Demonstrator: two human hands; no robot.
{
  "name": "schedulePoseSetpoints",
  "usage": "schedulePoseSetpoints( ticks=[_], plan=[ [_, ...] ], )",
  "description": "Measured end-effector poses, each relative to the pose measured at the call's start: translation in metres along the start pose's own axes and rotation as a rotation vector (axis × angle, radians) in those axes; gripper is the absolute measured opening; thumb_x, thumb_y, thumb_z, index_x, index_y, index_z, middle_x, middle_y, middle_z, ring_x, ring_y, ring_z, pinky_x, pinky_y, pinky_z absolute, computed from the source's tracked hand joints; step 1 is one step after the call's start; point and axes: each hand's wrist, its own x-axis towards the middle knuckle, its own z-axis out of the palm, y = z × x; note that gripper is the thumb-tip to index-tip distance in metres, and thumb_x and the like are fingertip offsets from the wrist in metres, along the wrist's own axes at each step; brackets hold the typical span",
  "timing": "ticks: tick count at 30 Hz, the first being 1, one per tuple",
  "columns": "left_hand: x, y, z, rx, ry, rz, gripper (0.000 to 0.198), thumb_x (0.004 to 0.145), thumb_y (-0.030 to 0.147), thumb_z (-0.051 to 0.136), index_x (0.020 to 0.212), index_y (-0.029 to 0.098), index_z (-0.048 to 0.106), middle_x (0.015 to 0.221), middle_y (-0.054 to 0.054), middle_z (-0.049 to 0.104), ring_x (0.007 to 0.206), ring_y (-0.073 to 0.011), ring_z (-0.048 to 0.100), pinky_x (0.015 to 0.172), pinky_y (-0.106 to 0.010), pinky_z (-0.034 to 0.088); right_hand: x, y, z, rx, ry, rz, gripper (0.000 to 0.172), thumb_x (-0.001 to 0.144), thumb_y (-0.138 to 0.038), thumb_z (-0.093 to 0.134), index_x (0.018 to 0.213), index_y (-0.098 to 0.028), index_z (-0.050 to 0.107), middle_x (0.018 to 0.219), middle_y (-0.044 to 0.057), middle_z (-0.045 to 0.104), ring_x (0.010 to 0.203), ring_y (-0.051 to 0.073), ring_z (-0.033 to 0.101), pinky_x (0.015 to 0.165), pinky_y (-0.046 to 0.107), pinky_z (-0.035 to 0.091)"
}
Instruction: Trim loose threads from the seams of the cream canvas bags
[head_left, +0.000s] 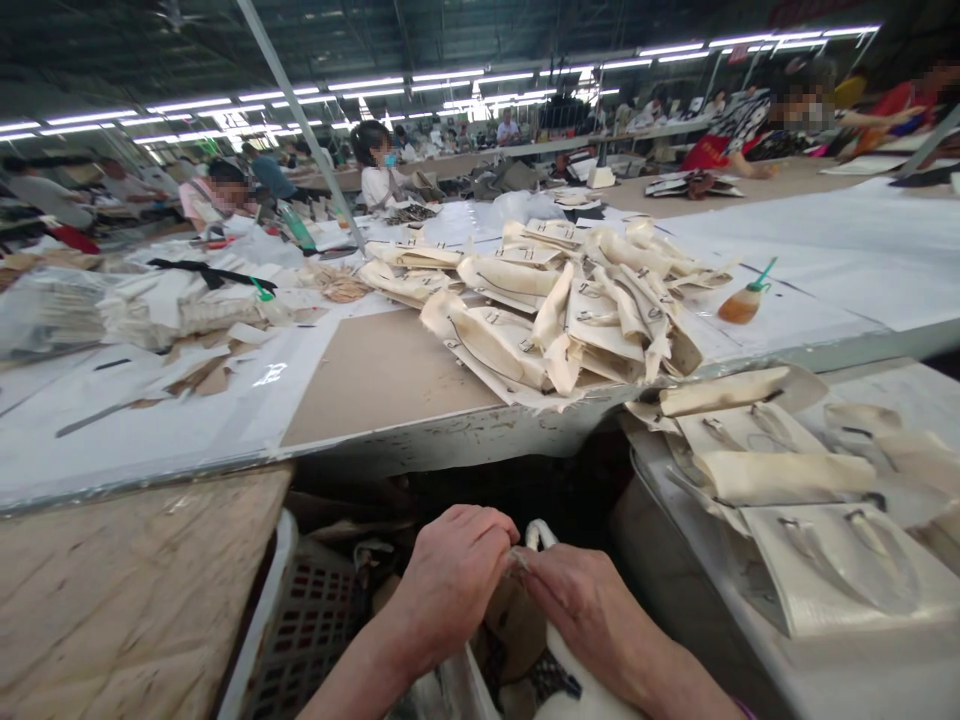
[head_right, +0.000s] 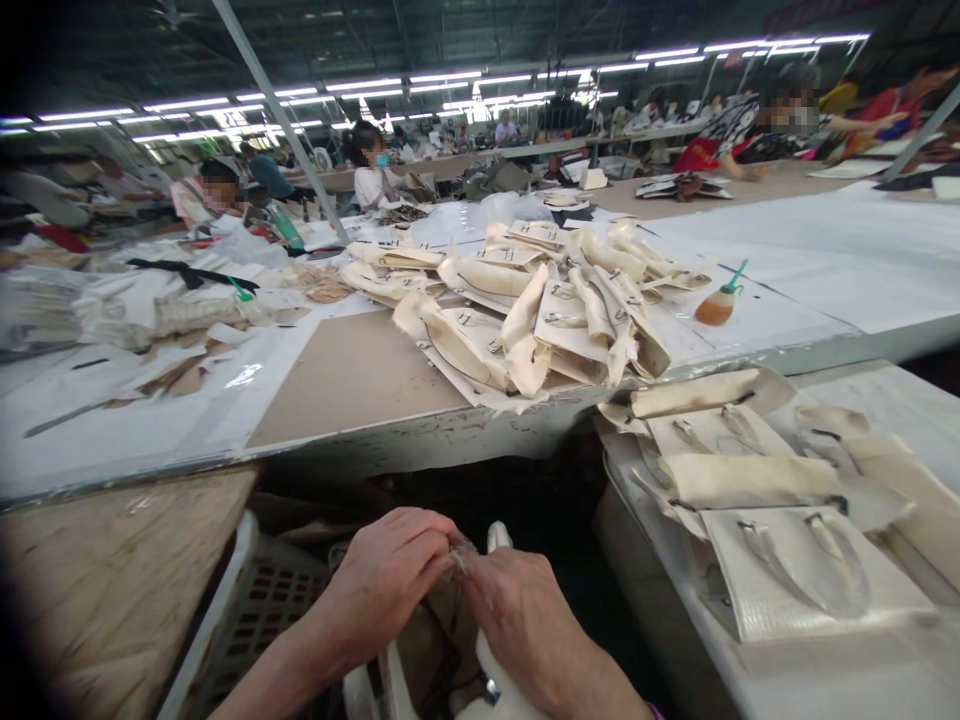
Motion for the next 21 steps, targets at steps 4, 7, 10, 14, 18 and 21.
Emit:
schedulePoseSetpoints(
  ticks=[4, 7, 10, 14, 18, 21],
  plan=[
    [-0.002, 0.005, -0.003, -0.019, -0.044, -0.095, 0.012, 0.090, 0.010, 0.054, 0.088, 0.018, 0.062, 0.092, -0.002, 0.069, 0.088, -0.0212, 0.062, 0.082, -0.036, 0.049, -0.003, -0.001, 0.001, 0.100, 0.054, -0.039, 0.032, 0.101, -0.021, 0.033, 0.085, -0.018, 0.061, 0.074, 0.004, 0.066, 0.070, 0.017, 0.062, 0.065, 0.026, 0.041],
    [-0.006, 0.008, -0.007, -0.078, -0.046, -0.149, 0.013, 0.090, 0.009, 0.054, 0.085, 0.018, 0.062, 0.091, -0.002, 0.069, 0.089, -0.0202, 0.061, 0.082, -0.034, 0.049, -0.001, -0.006, 0.000, 0.184, 0.023, -0.009, 0.031, 0.101, -0.022, 0.033, 0.090, -0.019, 0.062, 0.081, 0.004, 0.068, 0.076, 0.017, 0.063, 0.069, 0.026, 0.042],
    [-0.011, 0.008, -0.010, -0.157, -0.027, -0.178, 0.015, 0.088, 0.007, 0.054, 0.080, 0.019, 0.060, 0.092, -0.001, 0.068, 0.088, -0.0182, 0.060, 0.081, -0.031, 0.049, 0.003, -0.013, -0.001, 0.301, -0.044, 0.029, 0.021, 0.100, -0.024, 0.041, 0.097, -0.021, 0.062, 0.089, 0.001, 0.070, 0.080, 0.016, 0.065, 0.070, 0.023, 0.042],
    [-0.014, 0.006, -0.019, -0.251, -0.002, -0.223, 0.018, 0.085, 0.004, 0.055, 0.074, 0.018, 0.057, 0.097, -0.002, 0.064, 0.088, -0.0152, 0.059, 0.080, -0.026, 0.048, 0.010, -0.018, -0.001, 0.359, -0.045, 0.060, 0.018, 0.099, -0.025, 0.045, 0.098, -0.025, 0.064, 0.088, -0.004, 0.071, 0.079, 0.014, 0.066, 0.067, 0.021, 0.040],
    [-0.016, 0.004, -0.030, -0.322, -0.001, -0.293, 0.021, 0.079, 0.000, 0.059, 0.068, 0.017, 0.054, 0.099, 0.000, 0.062, 0.087, -0.0124, 0.060, 0.078, -0.022, 0.047, 0.011, -0.020, 0.000, 0.366, -0.031, 0.059, 0.027, 0.101, -0.028, 0.039, 0.105, -0.027, 0.066, 0.090, -0.003, 0.073, 0.081, 0.016, 0.068, 0.070, 0.021, 0.044],
    [-0.018, 0.000, -0.034, -0.349, -0.004, -0.298, 0.023, 0.078, -0.003, 0.056, 0.068, 0.017, 0.055, 0.097, 0.001, 0.063, 0.087, -0.0109, 0.061, 0.079, -0.021, 0.046, 0.009, -0.022, 0.000, 0.372, -0.017, 0.077, 0.032, 0.101, -0.033, 0.038, 0.108, -0.027, 0.068, 0.088, -0.001, 0.074, 0.080, 0.017, 0.070, 0.071, 0.021, 0.047]
  ],
)
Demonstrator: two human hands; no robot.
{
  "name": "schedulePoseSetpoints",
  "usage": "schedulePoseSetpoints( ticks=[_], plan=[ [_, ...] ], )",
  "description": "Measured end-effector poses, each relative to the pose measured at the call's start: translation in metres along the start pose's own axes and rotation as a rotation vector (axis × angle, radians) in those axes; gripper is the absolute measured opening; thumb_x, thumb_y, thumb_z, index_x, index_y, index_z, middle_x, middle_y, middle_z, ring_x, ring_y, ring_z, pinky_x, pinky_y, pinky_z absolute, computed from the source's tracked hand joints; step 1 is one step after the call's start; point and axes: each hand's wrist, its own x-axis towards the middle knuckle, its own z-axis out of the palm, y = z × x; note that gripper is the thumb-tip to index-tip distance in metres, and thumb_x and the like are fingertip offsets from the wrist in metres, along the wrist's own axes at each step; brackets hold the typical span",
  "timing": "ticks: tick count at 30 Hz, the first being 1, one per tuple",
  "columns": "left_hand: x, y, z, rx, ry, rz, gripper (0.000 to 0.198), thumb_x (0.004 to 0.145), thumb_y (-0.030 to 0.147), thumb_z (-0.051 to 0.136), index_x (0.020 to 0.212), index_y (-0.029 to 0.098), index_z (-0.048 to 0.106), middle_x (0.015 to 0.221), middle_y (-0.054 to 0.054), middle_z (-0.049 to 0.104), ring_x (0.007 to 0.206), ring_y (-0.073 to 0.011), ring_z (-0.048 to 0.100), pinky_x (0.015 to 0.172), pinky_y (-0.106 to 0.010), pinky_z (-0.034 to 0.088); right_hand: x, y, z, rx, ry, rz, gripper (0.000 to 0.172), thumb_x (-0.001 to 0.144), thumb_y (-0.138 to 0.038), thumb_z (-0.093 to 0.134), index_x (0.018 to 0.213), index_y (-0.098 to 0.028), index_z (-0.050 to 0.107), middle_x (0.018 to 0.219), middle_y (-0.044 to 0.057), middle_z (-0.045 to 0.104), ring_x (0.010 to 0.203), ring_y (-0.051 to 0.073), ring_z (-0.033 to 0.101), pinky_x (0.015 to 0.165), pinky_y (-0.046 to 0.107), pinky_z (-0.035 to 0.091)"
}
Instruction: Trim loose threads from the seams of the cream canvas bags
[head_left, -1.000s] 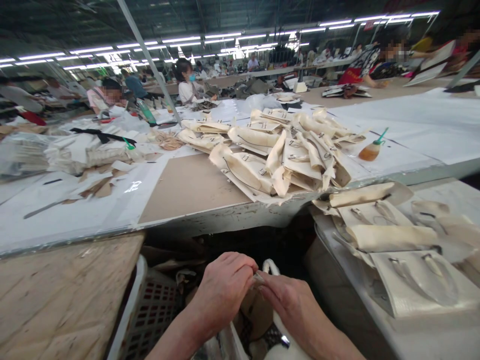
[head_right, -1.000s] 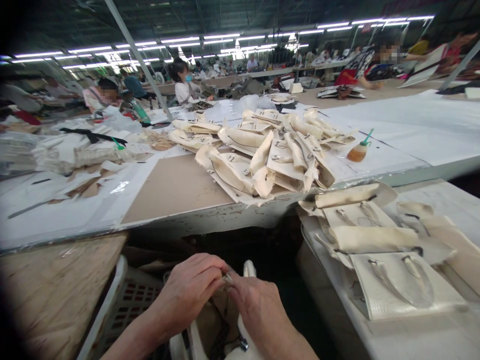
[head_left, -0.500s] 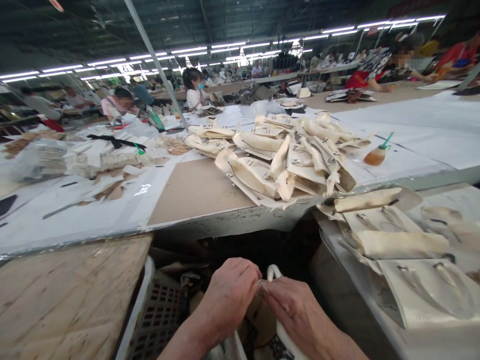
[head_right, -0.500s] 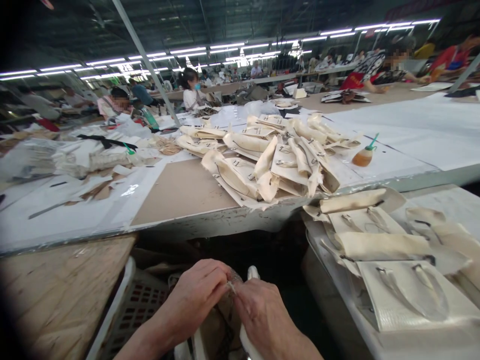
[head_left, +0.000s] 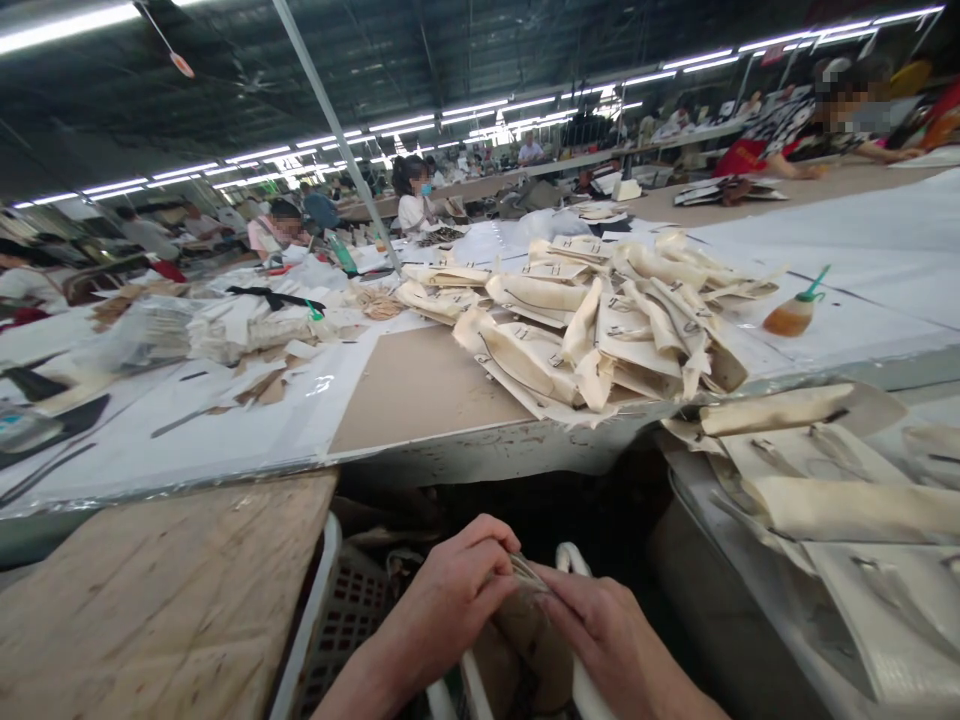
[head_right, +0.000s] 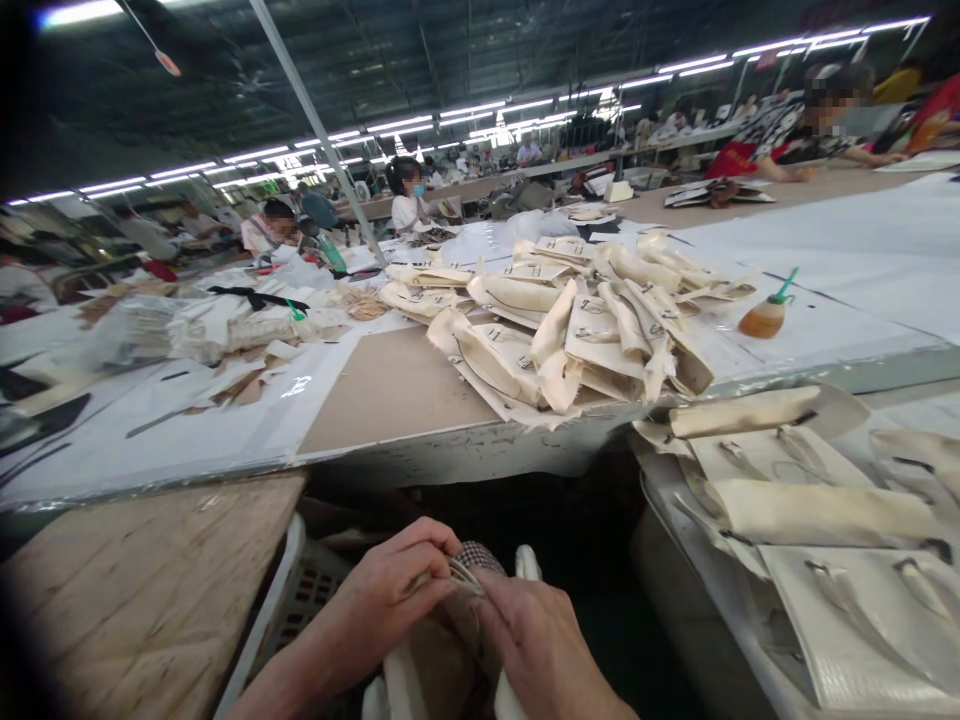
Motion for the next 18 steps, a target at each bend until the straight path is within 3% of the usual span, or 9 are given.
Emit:
schedulePoseSetpoints(
  ticks=[9, 18],
  plan=[
    [0.0005, -0.0063, -0.0003, -0.048, 0.073, -0.022, 0.020, 0.079, 0.002, 0.058, 0.066, 0.018, 0.056, 0.093, 0.000, 0.068, 0.083, -0.0127, 0.064, 0.075, -0.023, 0.047, -0.0025, 0.0020, 0.0000, 0.086, 0.015, 0.033, 0.040, 0.102, -0.043, 0.034, 0.119, -0.030, 0.067, 0.090, 0.000, 0.075, 0.081, 0.019, 0.070, 0.075, 0.023, 0.052],
    [0.0016, -0.0060, 0.0032, 0.020, 0.090, 0.022, 0.019, 0.084, 0.006, 0.056, 0.068, 0.017, 0.057, 0.086, 0.000, 0.067, 0.078, -0.0119, 0.064, 0.071, -0.021, 0.046, -0.0060, 0.0046, 0.0059, 0.091, 0.040, -0.011, 0.039, 0.103, -0.038, 0.030, 0.111, -0.027, 0.066, 0.087, 0.001, 0.070, 0.076, 0.016, 0.067, 0.083, 0.021, 0.050]
  ],
)
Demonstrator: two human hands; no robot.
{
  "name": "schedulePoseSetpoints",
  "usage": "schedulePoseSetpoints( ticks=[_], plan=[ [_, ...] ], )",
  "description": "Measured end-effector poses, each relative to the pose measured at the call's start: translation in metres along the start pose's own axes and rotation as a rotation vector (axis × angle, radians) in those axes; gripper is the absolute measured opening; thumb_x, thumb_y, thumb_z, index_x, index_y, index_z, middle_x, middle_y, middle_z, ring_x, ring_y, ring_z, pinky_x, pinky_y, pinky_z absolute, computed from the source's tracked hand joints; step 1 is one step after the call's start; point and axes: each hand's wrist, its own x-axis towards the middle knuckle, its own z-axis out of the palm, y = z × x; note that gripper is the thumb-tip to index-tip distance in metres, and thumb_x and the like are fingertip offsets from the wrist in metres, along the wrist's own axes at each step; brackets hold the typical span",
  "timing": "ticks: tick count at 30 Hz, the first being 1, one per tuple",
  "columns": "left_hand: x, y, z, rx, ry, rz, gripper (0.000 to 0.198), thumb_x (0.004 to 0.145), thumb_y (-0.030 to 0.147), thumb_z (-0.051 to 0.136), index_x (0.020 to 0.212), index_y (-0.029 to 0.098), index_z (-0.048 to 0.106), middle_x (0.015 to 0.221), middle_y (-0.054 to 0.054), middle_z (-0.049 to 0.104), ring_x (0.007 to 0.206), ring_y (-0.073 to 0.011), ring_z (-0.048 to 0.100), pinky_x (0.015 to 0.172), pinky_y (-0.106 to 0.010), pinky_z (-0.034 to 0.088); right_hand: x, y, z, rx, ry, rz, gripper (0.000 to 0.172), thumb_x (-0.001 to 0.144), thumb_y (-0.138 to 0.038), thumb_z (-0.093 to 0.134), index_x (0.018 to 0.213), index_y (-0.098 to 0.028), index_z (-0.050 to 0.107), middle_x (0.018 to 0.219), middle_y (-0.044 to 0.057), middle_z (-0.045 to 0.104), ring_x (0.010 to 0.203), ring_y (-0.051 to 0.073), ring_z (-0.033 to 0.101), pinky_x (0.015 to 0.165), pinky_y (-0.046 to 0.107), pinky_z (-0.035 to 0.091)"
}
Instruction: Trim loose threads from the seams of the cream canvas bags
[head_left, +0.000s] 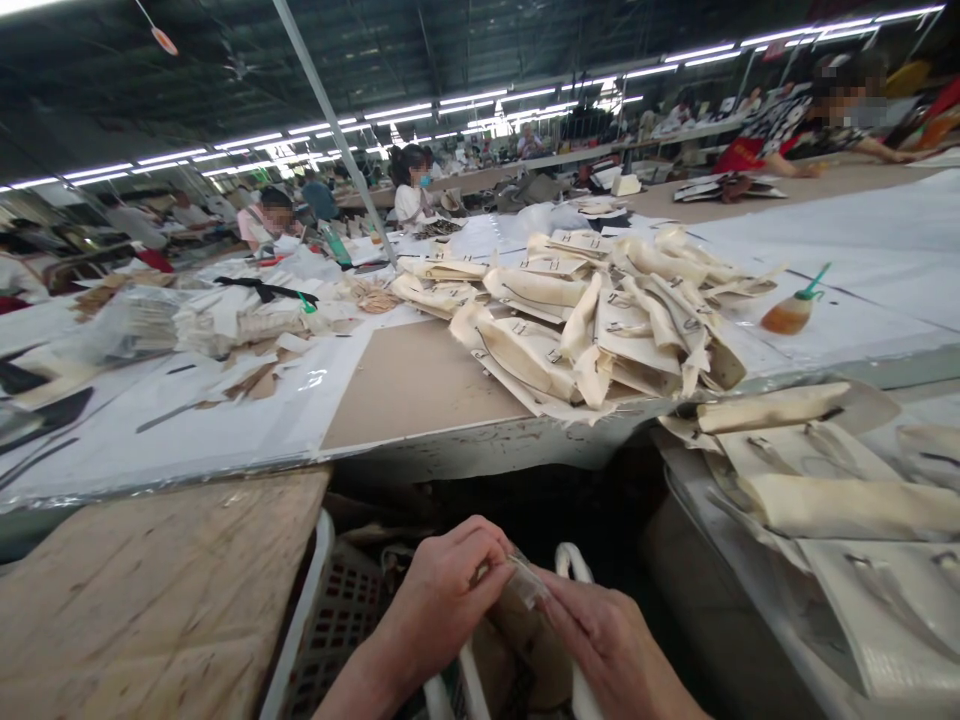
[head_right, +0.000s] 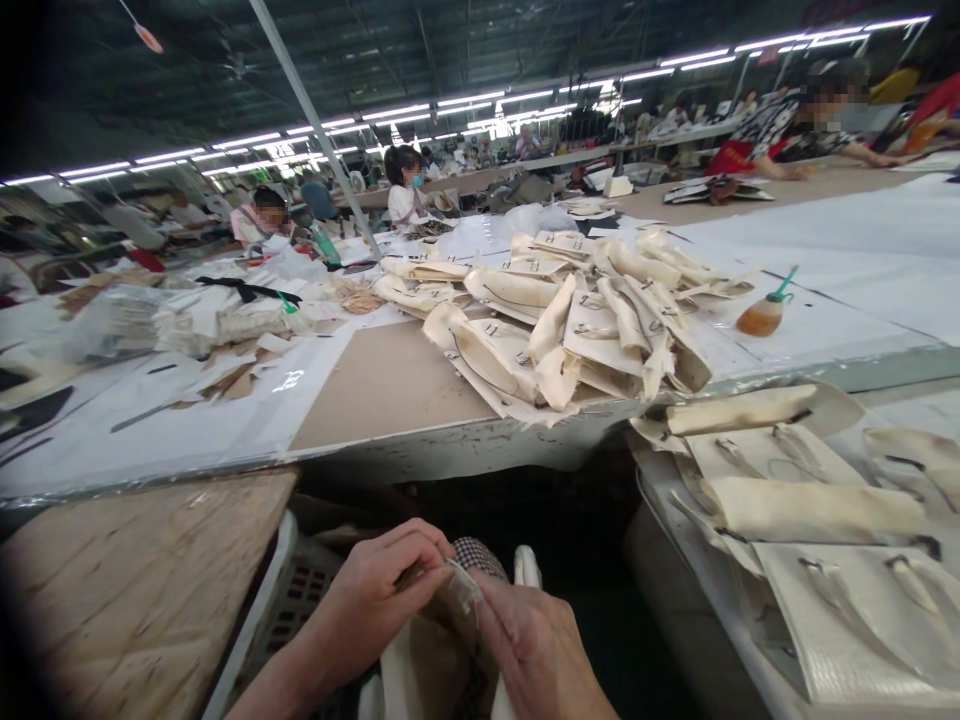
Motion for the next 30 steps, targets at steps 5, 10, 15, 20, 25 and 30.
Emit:
schedulePoseSetpoints(
  ticks=[5, 10, 15, 20, 25, 30],
  plan=[
    [-0.001, -0.002, 0.000, 0.079, -0.037, 0.050, 0.018, 0.088, 0.008, 0.053, 0.074, 0.018, 0.057, 0.086, -0.001, 0.066, 0.079, -0.0121, 0.063, 0.070, -0.021, 0.045, -0.001, 0.004, 0.002, -0.115, 0.007, -0.062, 0.039, 0.104, -0.034, 0.026, 0.103, -0.023, 0.063, 0.085, 0.002, 0.070, 0.076, 0.017, 0.067, 0.080, 0.023, 0.050],
    [-0.005, -0.004, 0.002, 0.120, -0.068, 0.038, 0.018, 0.087, 0.009, 0.053, 0.073, 0.018, 0.050, 0.082, 0.000, 0.065, 0.073, -0.0122, 0.060, 0.065, -0.021, 0.041, -0.003, 0.010, 0.003, -0.335, -0.015, -0.207, 0.040, 0.104, -0.029, 0.023, 0.092, -0.019, 0.060, 0.078, 0.005, 0.070, 0.070, 0.019, 0.066, 0.067, 0.027, 0.047],
    [-0.011, 0.005, 0.002, 0.123, -0.087, -0.092, 0.021, 0.084, 0.012, 0.055, 0.068, 0.019, 0.044, 0.074, 0.003, 0.062, 0.066, -0.0117, 0.055, 0.061, -0.022, 0.036, 0.010, -0.009, -0.003, -0.349, -0.115, -0.204, 0.022, 0.099, -0.021, 0.038, 0.110, -0.021, 0.057, 0.095, 0.005, 0.073, 0.084, 0.019, 0.069, 0.070, 0.025, 0.047],
    [-0.011, 0.019, -0.005, -0.012, -0.079, -0.304, 0.012, 0.079, 0.012, 0.058, 0.083, 0.021, 0.051, 0.078, 0.004, 0.063, 0.072, -0.0134, 0.057, 0.066, -0.023, 0.040, 0.030, -0.019, 0.002, -0.426, -0.177, -0.084, 0.024, 0.095, -0.017, 0.046, 0.114, -0.023, 0.058, 0.093, 0.002, 0.076, 0.080, 0.023, 0.073, 0.064, 0.028, 0.044],
    [-0.016, 0.023, -0.017, -0.071, -0.057, -0.430, 0.024, 0.070, 0.011, 0.065, 0.091, 0.021, 0.059, 0.091, 0.003, 0.065, 0.083, -0.0155, 0.060, 0.070, -0.022, 0.042, 0.032, -0.008, 0.009, -0.432, -0.111, -0.070, 0.022, 0.097, -0.018, 0.040, 0.103, -0.024, 0.061, 0.088, 0.000, 0.075, 0.076, 0.022, 0.072, 0.064, 0.031, 0.043],
    [-0.017, 0.018, -0.014, -0.010, -0.012, -0.401, 0.010, 0.081, 0.016, 0.059, 0.086, 0.021, 0.067, 0.087, 0.001, 0.067, 0.079, -0.0158, 0.060, 0.067, -0.023, 0.042, 0.031, -0.002, 0.010, -0.346, -0.062, -0.097, 0.023, 0.101, -0.022, 0.038, 0.108, -0.028, 0.058, 0.089, -0.003, 0.074, 0.076, 0.020, 0.072, 0.063, 0.029, 0.044]
  ],
)
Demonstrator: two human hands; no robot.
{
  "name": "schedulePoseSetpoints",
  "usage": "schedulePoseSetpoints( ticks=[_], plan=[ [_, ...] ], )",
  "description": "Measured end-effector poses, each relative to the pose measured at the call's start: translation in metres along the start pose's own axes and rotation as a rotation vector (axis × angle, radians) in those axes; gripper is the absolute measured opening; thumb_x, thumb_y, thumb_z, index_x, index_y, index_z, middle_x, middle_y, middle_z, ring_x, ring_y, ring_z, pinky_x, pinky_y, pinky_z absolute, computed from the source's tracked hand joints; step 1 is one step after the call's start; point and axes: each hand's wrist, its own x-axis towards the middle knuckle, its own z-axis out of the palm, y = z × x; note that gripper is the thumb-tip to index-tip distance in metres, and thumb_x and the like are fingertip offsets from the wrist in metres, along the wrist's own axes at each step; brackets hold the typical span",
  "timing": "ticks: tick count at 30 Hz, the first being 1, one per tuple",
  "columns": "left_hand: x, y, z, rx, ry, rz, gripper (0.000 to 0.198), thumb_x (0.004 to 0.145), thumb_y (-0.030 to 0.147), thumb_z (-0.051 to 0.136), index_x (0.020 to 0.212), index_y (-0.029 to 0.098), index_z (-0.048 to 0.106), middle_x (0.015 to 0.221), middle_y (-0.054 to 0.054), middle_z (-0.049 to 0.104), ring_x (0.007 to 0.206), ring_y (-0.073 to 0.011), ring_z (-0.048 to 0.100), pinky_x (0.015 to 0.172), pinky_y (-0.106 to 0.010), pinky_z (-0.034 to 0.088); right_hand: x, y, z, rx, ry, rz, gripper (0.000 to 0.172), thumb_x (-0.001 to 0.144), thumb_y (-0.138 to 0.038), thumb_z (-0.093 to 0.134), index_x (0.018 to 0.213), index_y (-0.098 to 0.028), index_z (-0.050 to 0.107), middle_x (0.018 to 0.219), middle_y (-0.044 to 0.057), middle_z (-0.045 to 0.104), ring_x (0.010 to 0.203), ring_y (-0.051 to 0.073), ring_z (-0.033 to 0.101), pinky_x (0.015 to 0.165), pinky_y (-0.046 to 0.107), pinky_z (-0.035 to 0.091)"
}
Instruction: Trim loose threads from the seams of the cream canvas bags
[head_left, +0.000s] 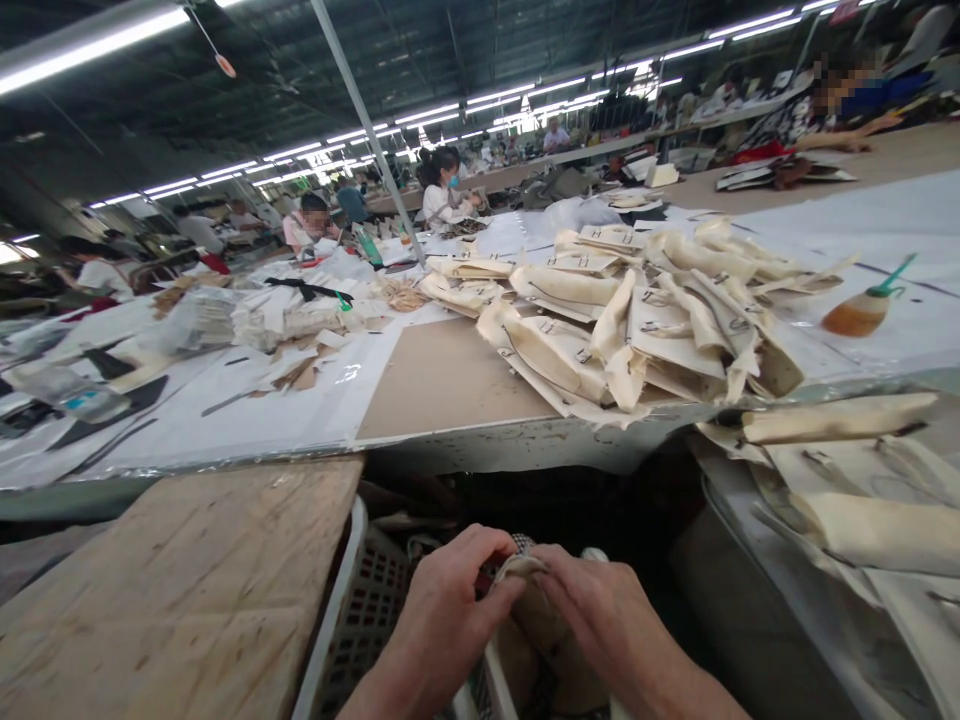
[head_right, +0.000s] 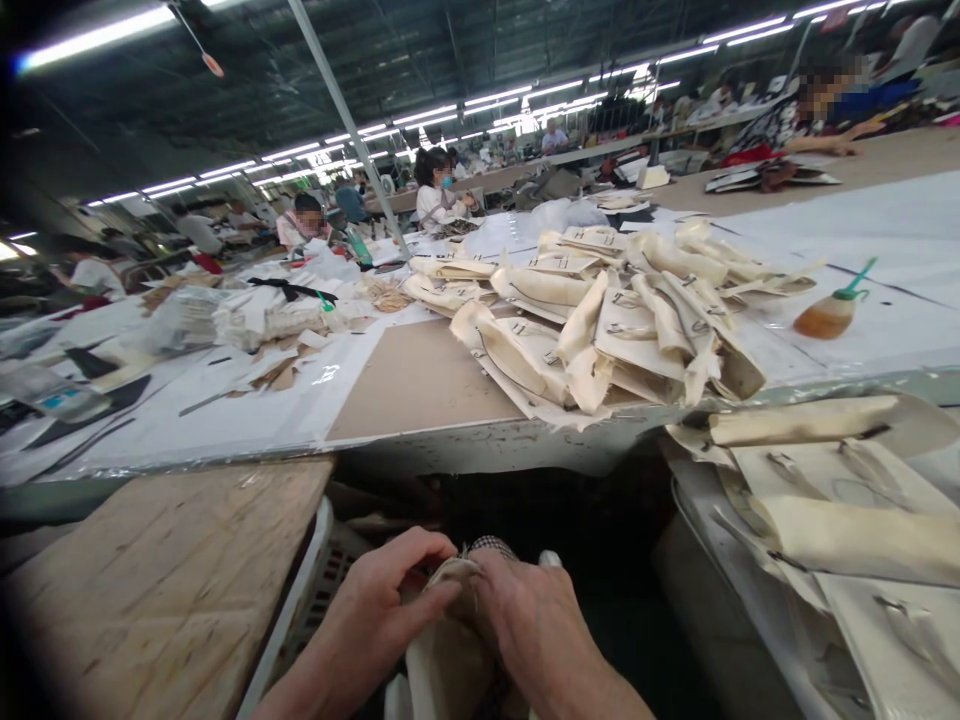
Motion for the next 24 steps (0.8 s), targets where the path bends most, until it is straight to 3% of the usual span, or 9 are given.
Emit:
schedulePoseSetpoints(
  ticks=[10, 17, 24],
  plan=[
    [-0.004, -0.004, 0.012, -0.251, -0.035, -0.134, 0.017, 0.089, 0.030, 0.055, 0.094, 0.020, 0.067, 0.088, 0.000, 0.069, 0.081, -0.0170, 0.062, 0.070, -0.022, 0.046, -0.002, 0.008, 0.006, 0.049, 0.050, 0.019, 0.025, 0.099, -0.022, 0.041, 0.114, -0.033, 0.058, 0.094, -0.005, 0.075, 0.078, 0.017, 0.072, 0.066, 0.027, 0.045],
    [-0.009, -0.009, 0.014, -0.092, 0.037, -0.200, 0.013, 0.087, 0.025, 0.053, 0.084, 0.021, 0.065, 0.075, 0.002, 0.068, 0.070, -0.0158, 0.061, 0.063, -0.023, 0.039, -0.006, -0.004, 0.010, -0.060, 0.034, -0.042, 0.029, 0.099, -0.022, 0.034, 0.118, -0.032, 0.053, 0.086, -0.004, 0.076, 0.073, 0.020, 0.073, 0.059, 0.028, 0.044],
    [-0.011, -0.010, 0.009, 0.109, 0.072, -0.250, 0.014, 0.073, 0.009, 0.055, 0.071, 0.021, 0.062, 0.069, 0.003, 0.067, 0.067, -0.0150, 0.059, 0.060, -0.023, 0.032, -0.013, -0.006, 0.029, -0.126, 0.104, -0.109, 0.029, 0.097, -0.019, 0.031, 0.117, -0.028, 0.050, 0.082, -0.002, 0.076, 0.067, 0.021, 0.073, 0.055, 0.028, 0.043]
  ],
)
